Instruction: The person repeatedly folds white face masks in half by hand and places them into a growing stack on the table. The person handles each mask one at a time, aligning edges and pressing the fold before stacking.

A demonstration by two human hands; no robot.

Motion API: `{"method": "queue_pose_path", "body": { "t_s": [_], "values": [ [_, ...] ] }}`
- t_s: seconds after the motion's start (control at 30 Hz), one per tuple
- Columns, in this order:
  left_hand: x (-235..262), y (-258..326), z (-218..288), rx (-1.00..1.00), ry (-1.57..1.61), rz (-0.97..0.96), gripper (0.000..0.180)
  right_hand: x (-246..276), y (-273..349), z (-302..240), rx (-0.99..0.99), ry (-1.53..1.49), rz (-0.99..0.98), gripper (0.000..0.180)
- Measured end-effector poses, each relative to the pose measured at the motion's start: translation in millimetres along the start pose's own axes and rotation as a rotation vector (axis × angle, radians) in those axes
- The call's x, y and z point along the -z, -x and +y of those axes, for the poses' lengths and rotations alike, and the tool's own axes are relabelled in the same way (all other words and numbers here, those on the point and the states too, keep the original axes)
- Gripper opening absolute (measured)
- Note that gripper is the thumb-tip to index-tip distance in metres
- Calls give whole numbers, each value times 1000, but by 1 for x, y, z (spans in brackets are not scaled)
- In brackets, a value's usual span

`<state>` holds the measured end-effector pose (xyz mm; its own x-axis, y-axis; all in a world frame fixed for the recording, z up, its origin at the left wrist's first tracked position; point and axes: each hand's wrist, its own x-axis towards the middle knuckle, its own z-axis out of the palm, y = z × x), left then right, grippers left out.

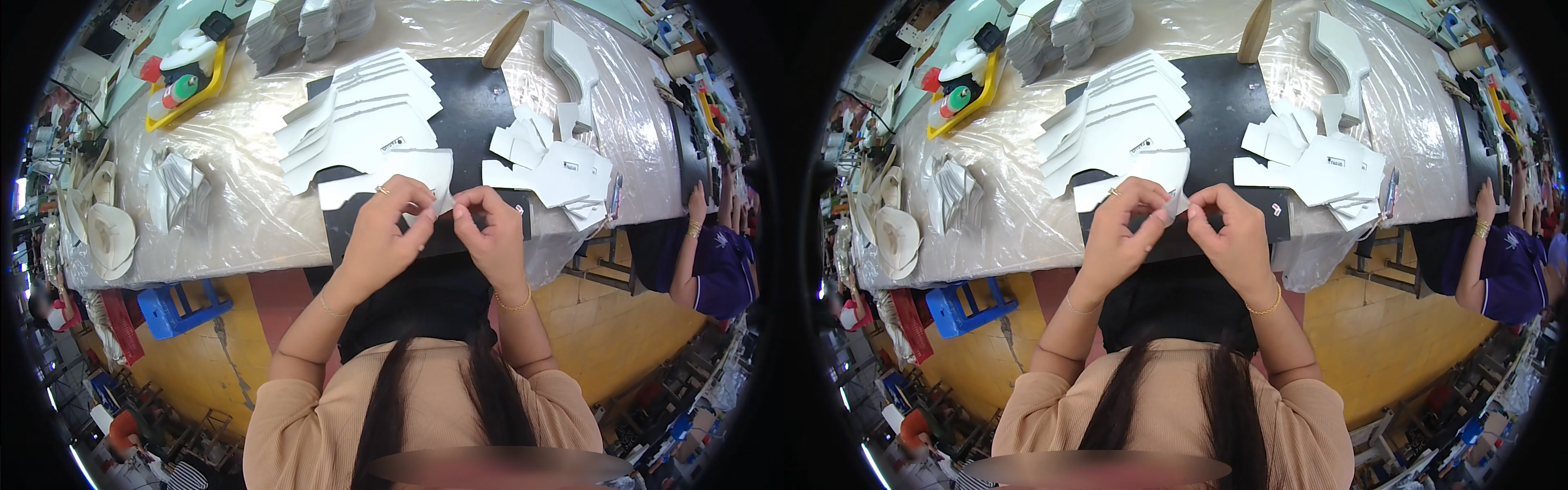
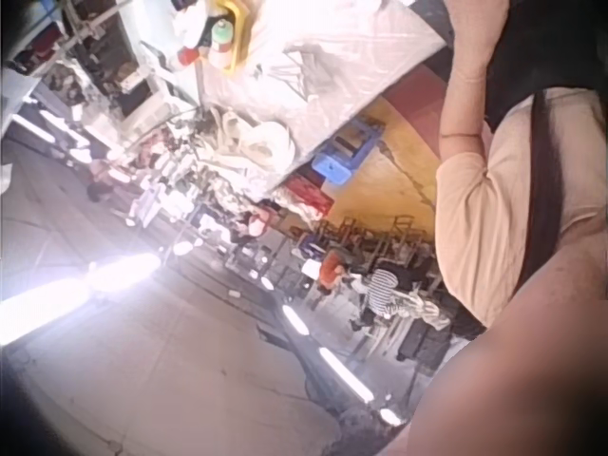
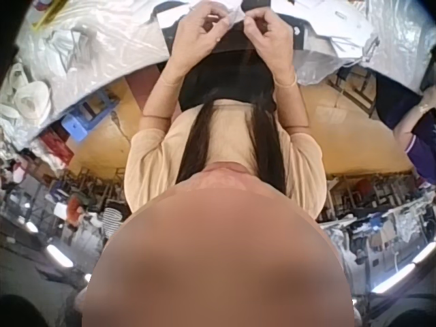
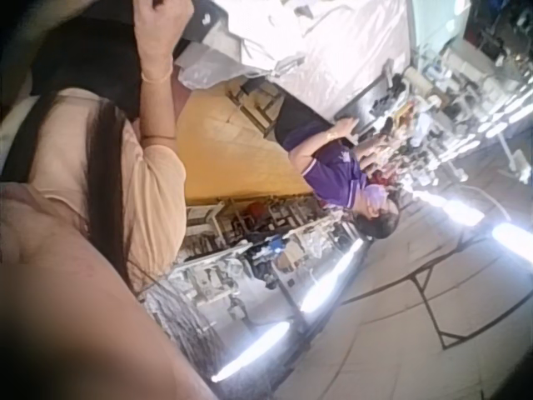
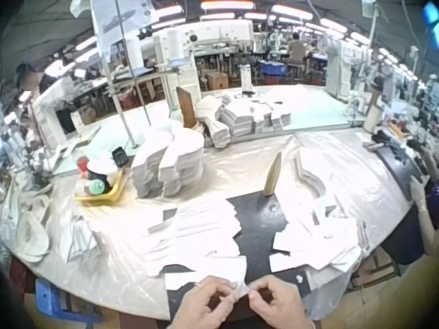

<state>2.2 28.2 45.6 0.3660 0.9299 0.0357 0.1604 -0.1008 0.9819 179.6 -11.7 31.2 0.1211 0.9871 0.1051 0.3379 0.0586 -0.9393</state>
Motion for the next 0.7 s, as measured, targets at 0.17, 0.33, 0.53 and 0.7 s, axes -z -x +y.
{"method": "queue_pose_path", "body": {
  "t_s": [0.17, 0.33, 0.53, 0.7],
  "values": [
    [14, -3, -29, 254, 601, 119, 6, 0, -8, 33, -141, -509, 40, 9],
    [2, 1, -40, 192, 719, 84, 7, 6, -7, 41, -355, -792, -8, 20],
    [-18, 8, -30, 140, 586, -5, 7, 2, -5, 29, -165, -532, -14, 57],
    [-24, 12, -29, 62, 551, 36, 6, 8, -5, 22, -341, -90, -27, 40]
  ]
}}
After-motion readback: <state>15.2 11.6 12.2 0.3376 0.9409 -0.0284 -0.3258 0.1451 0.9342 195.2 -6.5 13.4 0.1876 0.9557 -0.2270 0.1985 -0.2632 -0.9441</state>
